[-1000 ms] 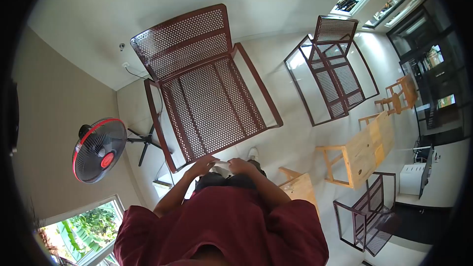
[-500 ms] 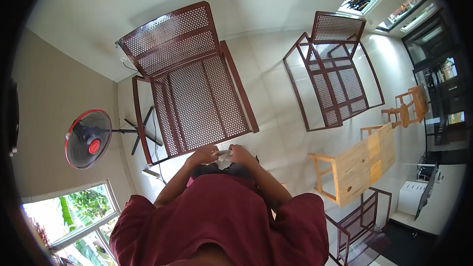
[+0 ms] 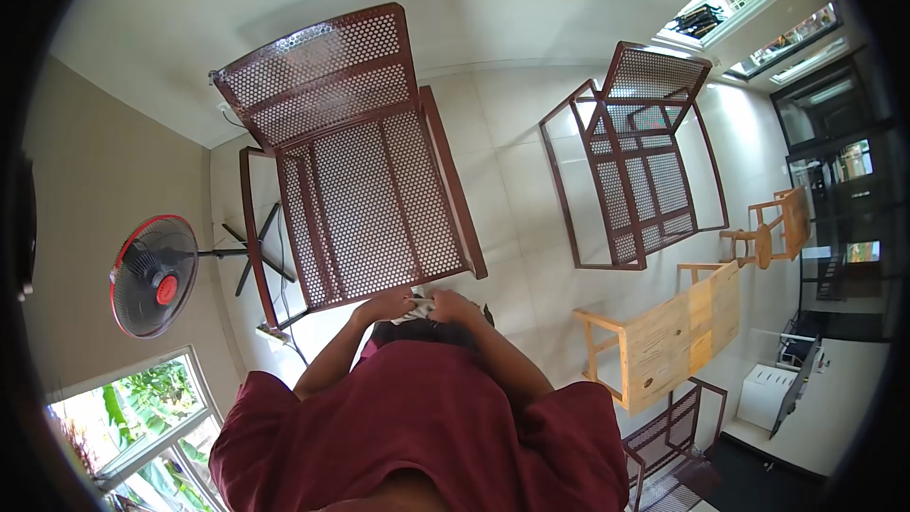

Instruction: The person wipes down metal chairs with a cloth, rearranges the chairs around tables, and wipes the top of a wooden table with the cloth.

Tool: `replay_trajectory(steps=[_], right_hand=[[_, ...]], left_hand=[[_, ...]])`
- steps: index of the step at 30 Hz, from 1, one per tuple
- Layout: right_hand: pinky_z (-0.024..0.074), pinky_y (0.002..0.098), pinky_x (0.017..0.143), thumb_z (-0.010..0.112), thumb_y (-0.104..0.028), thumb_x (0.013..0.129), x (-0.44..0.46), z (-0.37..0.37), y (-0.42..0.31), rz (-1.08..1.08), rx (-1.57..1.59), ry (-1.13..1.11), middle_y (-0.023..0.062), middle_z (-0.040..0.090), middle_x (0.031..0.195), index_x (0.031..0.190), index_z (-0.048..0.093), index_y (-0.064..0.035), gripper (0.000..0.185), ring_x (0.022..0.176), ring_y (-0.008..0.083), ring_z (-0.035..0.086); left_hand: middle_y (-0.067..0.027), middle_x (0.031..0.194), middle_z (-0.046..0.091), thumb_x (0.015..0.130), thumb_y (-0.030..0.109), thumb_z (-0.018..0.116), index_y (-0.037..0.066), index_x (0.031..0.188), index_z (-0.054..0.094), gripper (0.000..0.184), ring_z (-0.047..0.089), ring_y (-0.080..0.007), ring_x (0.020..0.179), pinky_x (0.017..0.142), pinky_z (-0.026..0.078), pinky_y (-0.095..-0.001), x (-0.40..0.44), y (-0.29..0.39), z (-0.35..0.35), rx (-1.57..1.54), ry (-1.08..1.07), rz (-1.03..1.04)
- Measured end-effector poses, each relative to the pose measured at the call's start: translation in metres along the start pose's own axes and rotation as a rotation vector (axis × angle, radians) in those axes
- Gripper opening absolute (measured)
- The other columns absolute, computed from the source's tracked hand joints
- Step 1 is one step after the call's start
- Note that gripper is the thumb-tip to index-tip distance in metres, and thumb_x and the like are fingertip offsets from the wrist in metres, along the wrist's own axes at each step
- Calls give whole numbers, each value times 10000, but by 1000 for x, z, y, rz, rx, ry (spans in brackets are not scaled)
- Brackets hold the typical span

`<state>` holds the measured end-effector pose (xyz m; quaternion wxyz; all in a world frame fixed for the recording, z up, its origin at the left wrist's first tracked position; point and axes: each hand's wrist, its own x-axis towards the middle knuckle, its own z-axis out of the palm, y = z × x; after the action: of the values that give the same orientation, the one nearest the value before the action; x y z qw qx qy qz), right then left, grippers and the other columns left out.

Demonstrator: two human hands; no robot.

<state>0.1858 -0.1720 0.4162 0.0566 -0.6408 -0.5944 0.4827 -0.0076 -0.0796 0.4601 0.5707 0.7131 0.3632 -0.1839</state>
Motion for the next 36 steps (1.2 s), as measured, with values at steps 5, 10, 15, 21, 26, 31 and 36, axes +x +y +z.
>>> replay_trajectory(steps=[5, 10, 15, 21, 26, 31, 36], right_hand=[[505, 484, 806, 601, -212, 789, 21, -15, 18, -58, -15, -80, 270, 668, 932, 1005, 674, 18, 324, 916, 426, 648], [508, 485, 761, 528, -132, 798, 36, -60, 12, -63, -31, -106, 301, 647, 868, 992, 660, 33, 287, 857, 428, 655], [512, 492, 785, 531, -138, 816, 87, -84, 66, -3, -97, -256, 301, 652, 887, 1044, 666, -8, 296, 891, 421, 657], [515, 487, 863, 499, -127, 848, 161, -160, 113, 1, -223, -382, 280, 661, 1006, 1213, 608, -43, 390, 981, 428, 635], [510, 457, 903, 477, -97, 850, 246, -242, 125, -36, -180, -407, 245, 646, 1120, 1240, 606, -91, 411, 1043, 386, 626], [494, 430, 961, 492, 17, 817, 318, -319, 78, -238, -57, -89, 225, 631, 1155, 1204, 601, -66, 411, 1097, 368, 599], [422, 426, 1061, 539, 79, 781, 436, -341, 84, -454, -255, 305, 171, 425, 1418, 1354, 442, -37, 593, 1305, 370, 413]], left_hand=[[-143, 899, 682, 804, 263, 634, 77, 1099, 640, 349, 643, -280, 895, 786, 494, -403, 28, -16, -15, 33, -38, 200], [-129, 856, 698, 783, 125, 608, 98, 1076, 696, 307, 652, -304, 720, 658, 506, -402, 81, -22, -19, 205, 85, 293], [-131, 1027, 651, 801, 40, 560, 169, 1143, 704, 392, 580, -314, 999, 900, 450, -422, 134, -6, -21, 94, 279, 210], [-150, 992, 690, 821, 21, 485, 225, 1257, 638, 504, 656, -307, 890, 798, 511, -409, 208, 31, -53, -236, 279, -47], [-207, 1026, 685, 836, 20, 453, 222, 1321, 585, 542, 673, -313, 913, 818, 514, -407, 264, 57, -114, -255, 401, -109], [-217, 1036, 681, 773, -70, 431, 109, 1273, 611, 560, 654, -346, 994, 897, 507, -403, 316, 67, -216, -275, 718, -2], [-179, 1413, 489, 770, -117, 409, 52, 1321, 557, 595, 455, -333, 1318, 1114, 368, -378, 393, 29, -301, -103, 1087, 91]])
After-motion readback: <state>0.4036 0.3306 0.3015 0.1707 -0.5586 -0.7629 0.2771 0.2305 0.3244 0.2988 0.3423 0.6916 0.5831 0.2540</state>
